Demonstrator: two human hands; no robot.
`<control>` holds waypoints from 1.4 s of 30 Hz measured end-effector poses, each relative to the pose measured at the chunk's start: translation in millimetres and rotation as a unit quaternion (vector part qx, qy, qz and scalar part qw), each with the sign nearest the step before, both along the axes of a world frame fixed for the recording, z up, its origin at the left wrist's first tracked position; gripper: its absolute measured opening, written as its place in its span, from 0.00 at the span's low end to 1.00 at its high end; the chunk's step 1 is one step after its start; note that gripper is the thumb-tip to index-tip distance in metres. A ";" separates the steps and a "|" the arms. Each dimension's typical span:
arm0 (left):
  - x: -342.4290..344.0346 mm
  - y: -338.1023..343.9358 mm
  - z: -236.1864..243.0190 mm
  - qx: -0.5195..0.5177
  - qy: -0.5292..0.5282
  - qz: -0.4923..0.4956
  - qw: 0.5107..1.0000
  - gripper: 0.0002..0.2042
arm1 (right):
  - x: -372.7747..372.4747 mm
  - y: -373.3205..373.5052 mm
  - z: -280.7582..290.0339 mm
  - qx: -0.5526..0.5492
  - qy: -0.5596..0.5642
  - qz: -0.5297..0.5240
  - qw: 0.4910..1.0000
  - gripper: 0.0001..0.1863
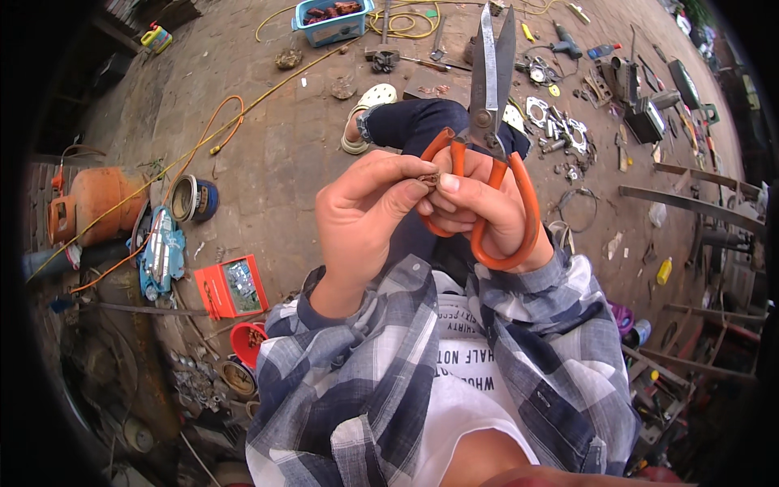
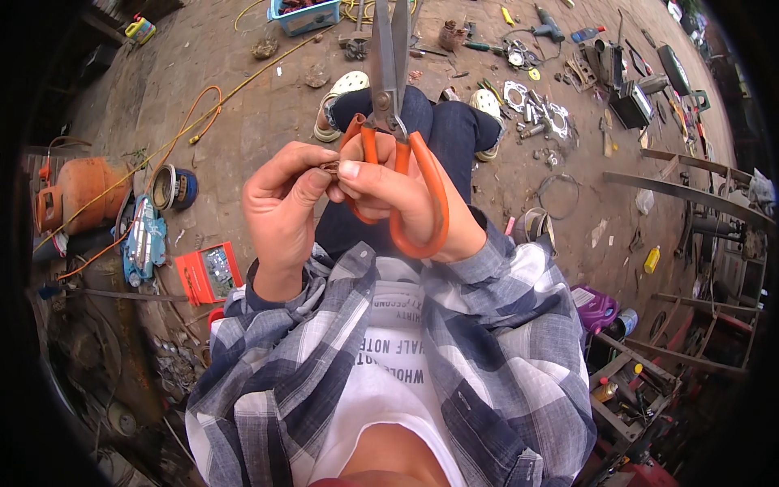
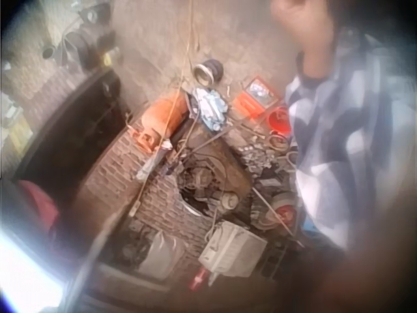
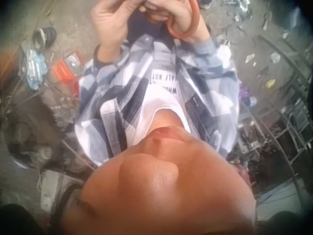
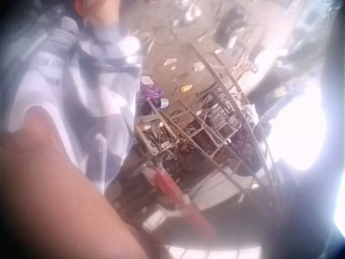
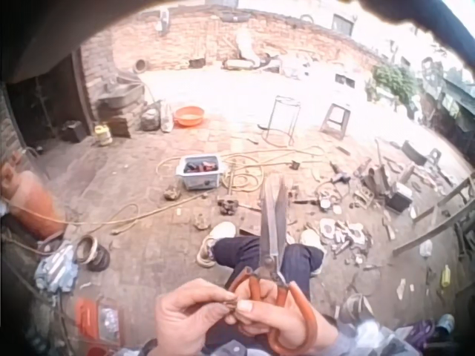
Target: The person sits on the floor and uses orange-handled shears to cut small copper-colored metal rings into smaller pieces. The person picks up rings from a pile on the floor, cuts them, and places the cut pieces back down.
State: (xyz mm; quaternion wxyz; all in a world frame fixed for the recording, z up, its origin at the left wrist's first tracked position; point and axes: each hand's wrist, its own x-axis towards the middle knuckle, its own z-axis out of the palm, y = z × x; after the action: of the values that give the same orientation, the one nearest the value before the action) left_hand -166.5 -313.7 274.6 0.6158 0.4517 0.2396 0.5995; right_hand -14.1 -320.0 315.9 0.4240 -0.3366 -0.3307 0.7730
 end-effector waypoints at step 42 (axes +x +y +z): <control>-10.1 -2.5 1.3 -0.061 -0.107 0.064 0.990 0.10 | 7.6 3.8 -5.8 0.475 -0.618 -0.173 0.602 0.27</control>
State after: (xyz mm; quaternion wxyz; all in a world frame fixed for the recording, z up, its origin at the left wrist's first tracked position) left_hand -176.6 -316.2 275.9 0.6242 0.3306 0.2371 0.6670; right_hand -6.5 -316.3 310.1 0.3447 -0.5362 -0.7700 0.0270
